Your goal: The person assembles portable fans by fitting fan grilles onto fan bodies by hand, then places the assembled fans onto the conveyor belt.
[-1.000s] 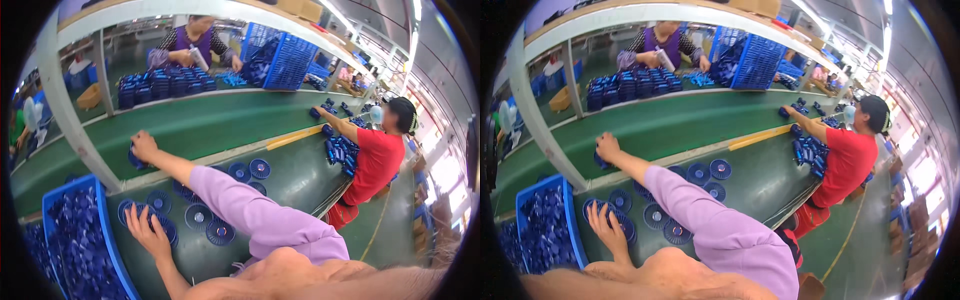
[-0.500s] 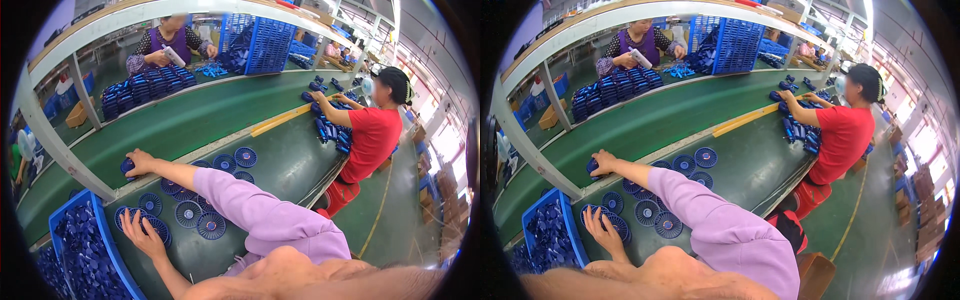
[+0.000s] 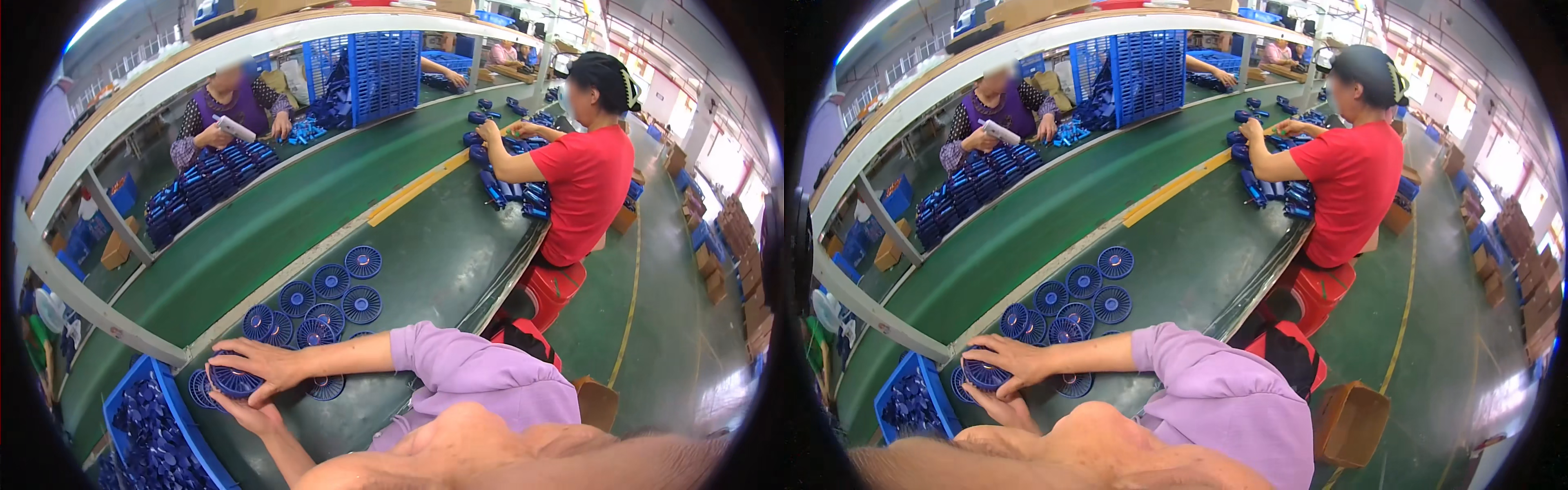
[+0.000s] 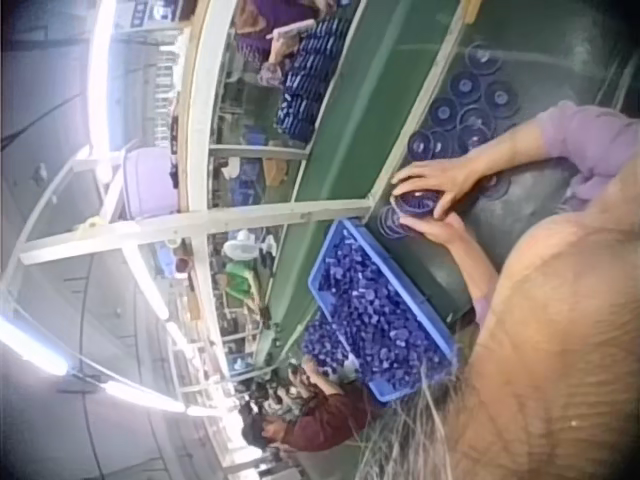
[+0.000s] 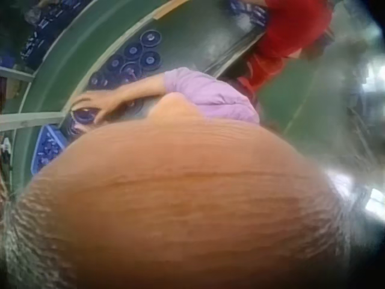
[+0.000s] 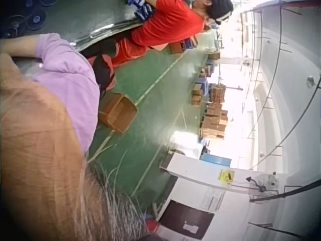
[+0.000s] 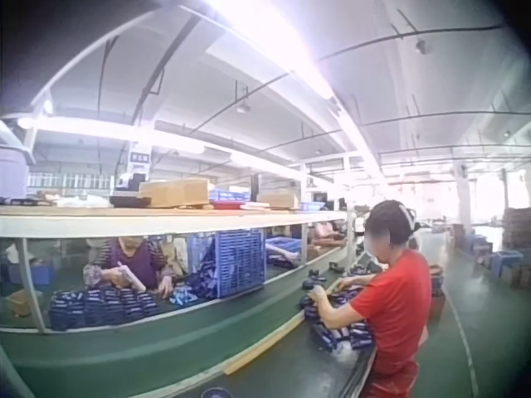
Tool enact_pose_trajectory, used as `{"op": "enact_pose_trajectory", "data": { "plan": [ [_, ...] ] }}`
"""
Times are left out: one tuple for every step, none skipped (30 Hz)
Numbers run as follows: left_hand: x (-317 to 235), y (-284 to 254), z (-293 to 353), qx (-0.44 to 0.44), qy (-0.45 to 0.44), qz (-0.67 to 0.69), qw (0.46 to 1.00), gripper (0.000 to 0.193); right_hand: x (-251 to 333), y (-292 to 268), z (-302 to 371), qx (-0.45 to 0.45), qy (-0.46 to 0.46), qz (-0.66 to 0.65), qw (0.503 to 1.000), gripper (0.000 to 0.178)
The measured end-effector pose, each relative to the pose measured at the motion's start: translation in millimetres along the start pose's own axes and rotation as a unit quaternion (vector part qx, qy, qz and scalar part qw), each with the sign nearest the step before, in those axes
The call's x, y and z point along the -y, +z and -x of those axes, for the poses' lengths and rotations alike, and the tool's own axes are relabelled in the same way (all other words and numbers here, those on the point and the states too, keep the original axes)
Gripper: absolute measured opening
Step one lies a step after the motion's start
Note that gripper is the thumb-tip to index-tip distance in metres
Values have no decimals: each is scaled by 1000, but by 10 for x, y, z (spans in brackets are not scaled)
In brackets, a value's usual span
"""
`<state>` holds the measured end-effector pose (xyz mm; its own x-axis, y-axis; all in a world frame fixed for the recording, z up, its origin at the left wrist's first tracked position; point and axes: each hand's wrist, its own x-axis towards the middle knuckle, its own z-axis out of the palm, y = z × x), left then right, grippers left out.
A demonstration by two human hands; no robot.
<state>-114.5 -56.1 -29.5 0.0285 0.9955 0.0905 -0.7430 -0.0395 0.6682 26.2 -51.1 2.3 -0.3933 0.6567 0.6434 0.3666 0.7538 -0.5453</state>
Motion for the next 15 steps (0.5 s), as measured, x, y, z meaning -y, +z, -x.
{"op": "enact_pose_trajectory", "data": {
  "plan": [
    [-30, 73, 50, -9, 10, -1, 1000, 62, -13, 63, 48, -1, 3, -20, 1000, 102],
    [-69, 228, 136, -18, 17, -2, 1000, 59, 5, 90, 89, -16, -2, -43, 999, 104],
    [-101, 397, 238, -46, 24, -46, 998, 52, 10, 104, 127, -30, -7, -67, 997, 106],
    [-90, 427, 280, -42, 26, -49, 998, 52, 26, 93, 140, -29, -3, -87, 996, 104],
    [-80, 434, 307, -44, 51, -96, 993, 50, 29, 80, 134, -33, -7, -86, 996, 104],
    [-80, 451, 324, -47, 75, -144, 986, 49, 27, 64, 128, -56, -40, -73, 995, 102],
    [-87, 492, 341, -43, 77, -147, 985, 49, 39, 39, 127, -79, -72, -60, 992, 101],
    [-103, 542, 352, -32, 63, -120, 990, 49, 48, 9, 129, -84, -74, -60, 992, 101],
    [-114, 597, 368, -21, 49, -93, 994, 49, 53, -30, 138, -68, -78, -53, 993, 100],
    [-117, 660, 385, -17, 50, -96, 994, 49, 49, -62, 132, -53, -83, -46, 994, 100],
    [-110, 731, 415, -25, 58, -97, 993, 49, 54, -75, 127, -58, -85, -45, 994, 100],
    [-94, 799, 440, -33, 65, -98, 992, 50, 71, -79, 125, -66, -78, -94, 990, 98],
    [-64, 848, 463, -30, 67, -102, 992, 50, 100, -66, 117, -72, -71, -144, 984, 96],
    [-11, 893, 479, -41, 138, -149, 978, 50, 138, -40, 105, -83, -69, -194, 975, 93],
    [46, 924, 485, -51, 209, -194, 957, 50, 168, -28, 98, -68, -43, -236, 968, 90]
  ]
}}
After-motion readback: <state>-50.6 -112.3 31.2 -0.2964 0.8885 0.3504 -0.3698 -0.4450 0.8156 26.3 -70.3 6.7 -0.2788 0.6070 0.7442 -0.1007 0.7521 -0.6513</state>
